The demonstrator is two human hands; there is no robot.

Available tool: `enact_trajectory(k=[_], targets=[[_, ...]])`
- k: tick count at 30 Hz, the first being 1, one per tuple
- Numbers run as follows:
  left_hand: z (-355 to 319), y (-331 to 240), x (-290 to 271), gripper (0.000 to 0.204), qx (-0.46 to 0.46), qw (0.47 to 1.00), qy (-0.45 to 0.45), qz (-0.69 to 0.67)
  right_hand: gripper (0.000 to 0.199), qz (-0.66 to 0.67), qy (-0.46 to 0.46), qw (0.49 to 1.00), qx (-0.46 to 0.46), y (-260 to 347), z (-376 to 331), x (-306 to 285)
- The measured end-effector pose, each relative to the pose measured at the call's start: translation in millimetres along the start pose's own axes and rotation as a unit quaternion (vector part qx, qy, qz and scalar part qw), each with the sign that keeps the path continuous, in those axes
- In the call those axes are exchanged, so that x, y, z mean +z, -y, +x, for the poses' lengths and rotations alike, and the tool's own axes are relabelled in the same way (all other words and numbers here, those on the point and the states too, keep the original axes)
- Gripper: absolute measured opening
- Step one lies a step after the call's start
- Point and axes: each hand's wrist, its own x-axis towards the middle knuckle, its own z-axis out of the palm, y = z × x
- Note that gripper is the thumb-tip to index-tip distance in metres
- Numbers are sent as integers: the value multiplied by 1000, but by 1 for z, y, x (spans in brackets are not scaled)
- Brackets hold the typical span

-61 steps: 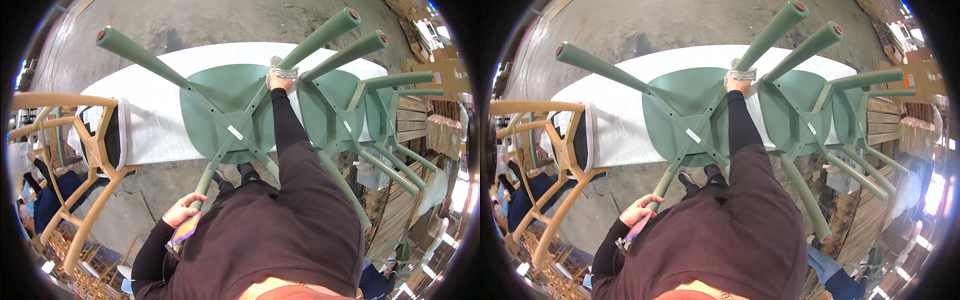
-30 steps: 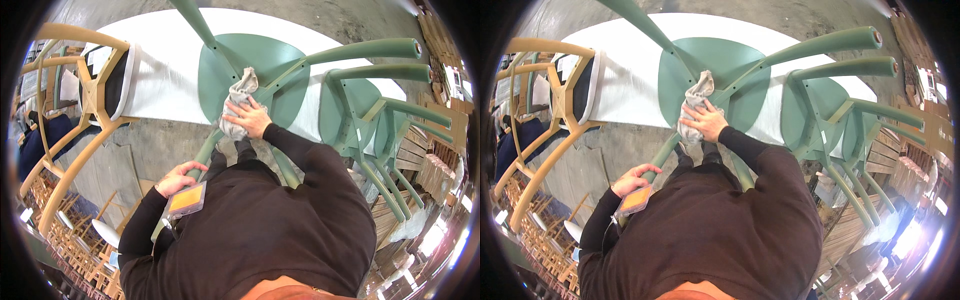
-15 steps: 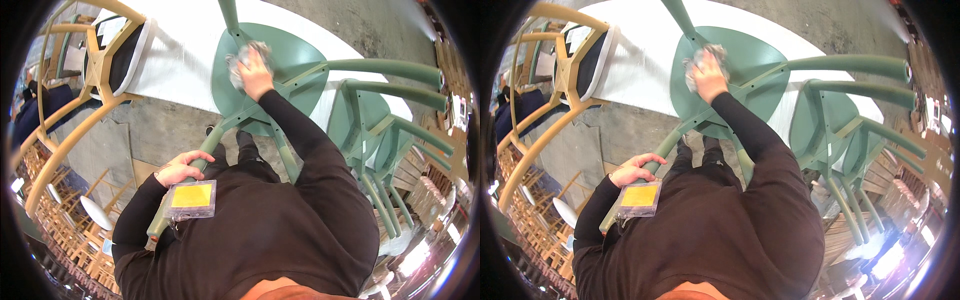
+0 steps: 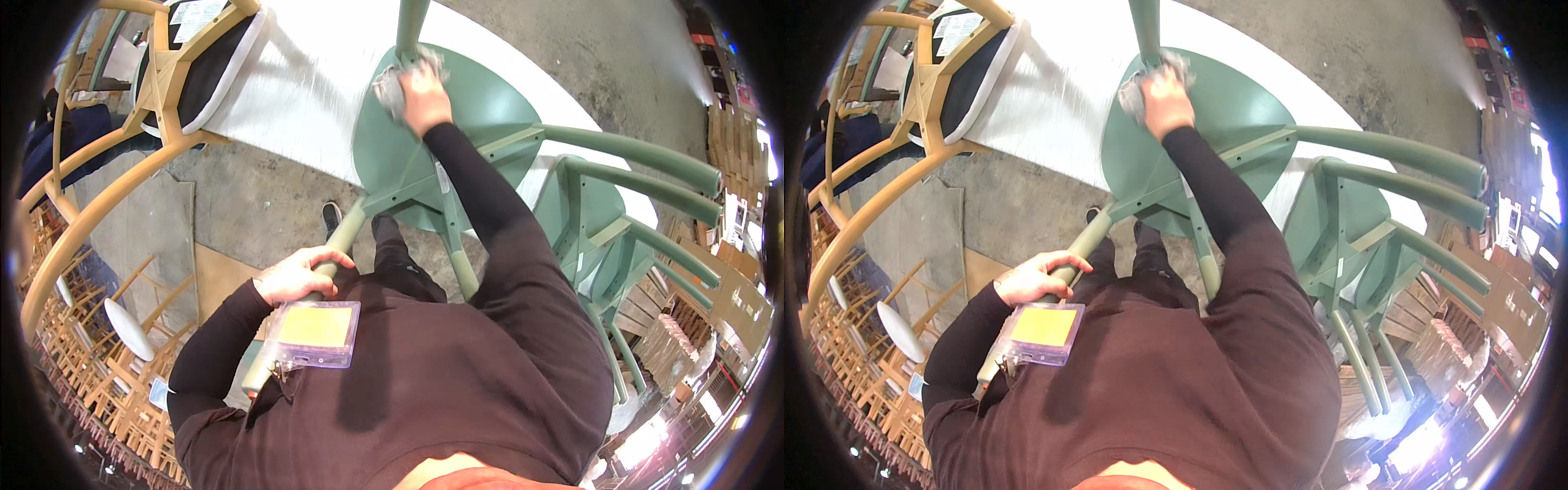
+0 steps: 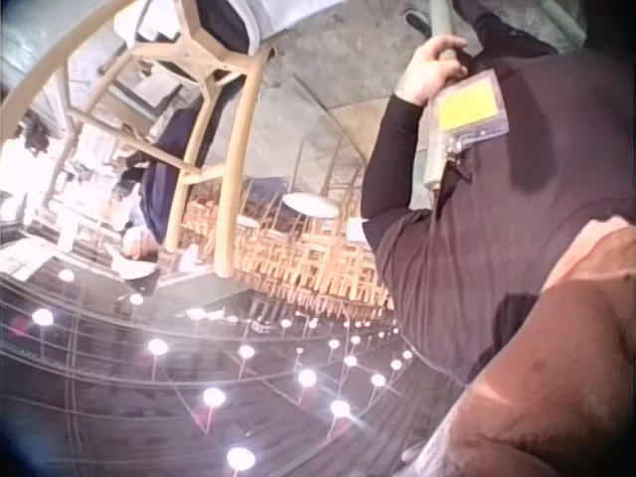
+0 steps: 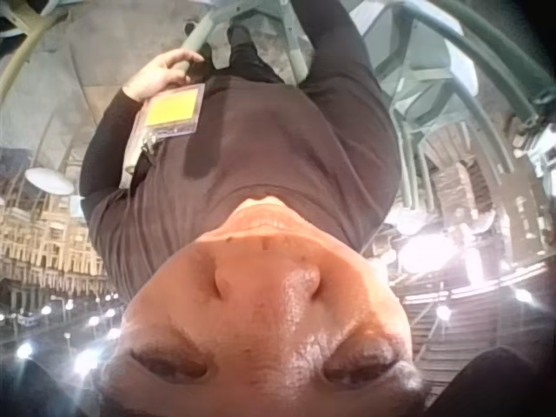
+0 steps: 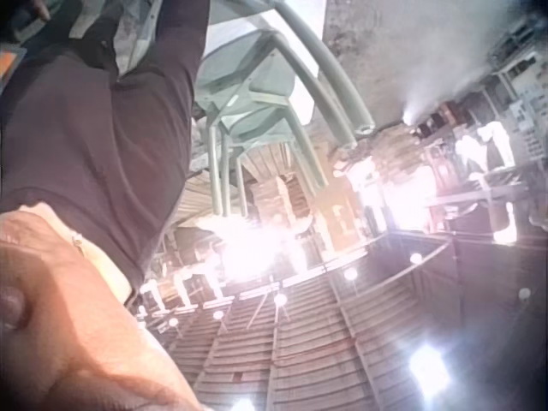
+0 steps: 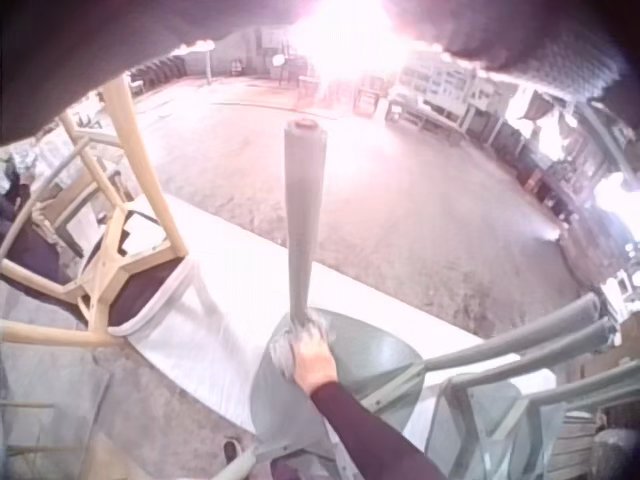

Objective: The person wipes the underside and legs of several green chairs using a cloth. They lift and reposition chairs to access different surfaces, then place them back on the floor. The task is performed repeatedly across multiple chairs in a warehouse-like setting.

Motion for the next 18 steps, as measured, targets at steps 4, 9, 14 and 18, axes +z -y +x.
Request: enact_trajectory(k=[4,9,14,18], targets=[[6,10,-2,46,40,999,-6,4,33,20,112,994,4,5,-81,-35],[2,-7,0,46,22,1000,7,20,30,-77,-66,995,7,-6,7,5],[-5,-2,4,46,-4,1000,-20,15,32,78,39,986,141,11,46,-2],[-2,-3,5,51,-11,999,-32,7,40,190,-119,970,89,-63,-22,-83]])
